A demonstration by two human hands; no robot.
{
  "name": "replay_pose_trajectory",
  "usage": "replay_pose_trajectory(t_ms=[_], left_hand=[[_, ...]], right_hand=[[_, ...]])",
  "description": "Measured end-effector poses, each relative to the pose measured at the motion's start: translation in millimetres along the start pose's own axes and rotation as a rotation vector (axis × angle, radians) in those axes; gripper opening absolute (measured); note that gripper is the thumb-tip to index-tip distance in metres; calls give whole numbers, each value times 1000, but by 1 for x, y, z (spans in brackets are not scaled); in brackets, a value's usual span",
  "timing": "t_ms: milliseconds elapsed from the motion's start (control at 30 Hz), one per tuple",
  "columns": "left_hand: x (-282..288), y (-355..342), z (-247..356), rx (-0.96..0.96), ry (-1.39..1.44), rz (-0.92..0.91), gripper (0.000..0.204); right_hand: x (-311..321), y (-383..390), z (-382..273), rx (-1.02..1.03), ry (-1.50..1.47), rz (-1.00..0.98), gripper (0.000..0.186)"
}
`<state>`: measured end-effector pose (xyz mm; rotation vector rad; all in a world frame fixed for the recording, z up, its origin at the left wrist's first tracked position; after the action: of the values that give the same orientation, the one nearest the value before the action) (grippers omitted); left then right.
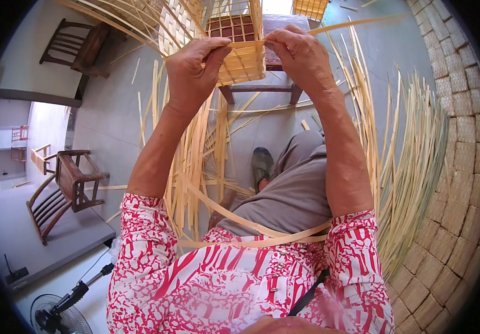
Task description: The person weaves thin bamboo strips into a basket frame, interlacing them by hand to form a grid pattern. The basket is held on a small wooden stool while the person sits and works continuously.
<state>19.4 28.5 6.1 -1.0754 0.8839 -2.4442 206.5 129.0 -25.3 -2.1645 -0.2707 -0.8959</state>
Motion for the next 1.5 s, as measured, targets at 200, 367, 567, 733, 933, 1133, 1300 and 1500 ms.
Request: replay_pose_trajectory(t_ms=[200,367,567,733,933,1133,1300,1500], left_hand=[[0,-11,-3,83,102,-59,10],[-1,-12,-12,0,67,-87,10],[2,-25,-18,70,131,-118,12],[11,-30,-8,96,20,-205,12],[37,-40,9,289,265,-71,14],[69,34,-14,405,358,409,7],[50,89,-87,515,195,588,48],[11,41,-125,514,619,703,67]], right_hand=[[-13,-3,-2,-2,49,-9,12],[-28,1,-1,-64,112,-138,14],[-30,5,-2,-22,56,-78,14],[-23,7,-11,32,96,-51,12],[-8,0,-27,150,255,-29,19],[-15,-8,-23,58,142,-94,24],[-22,-10,-13,-197,-317,-420,21],[-34,-5,0,-212,-486,-466,15]])
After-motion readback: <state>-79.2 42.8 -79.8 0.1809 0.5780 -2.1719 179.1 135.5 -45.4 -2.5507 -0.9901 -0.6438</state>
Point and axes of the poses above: each hand's wrist, its own y-axis away from the middle knuckle, its own x-axis out of the back of the hand, z = x × y, the point moved 4 cm from there along -y, towards the middle knuckle, and after that the axes turned 3 degrees about y, right-handed, at the moved point
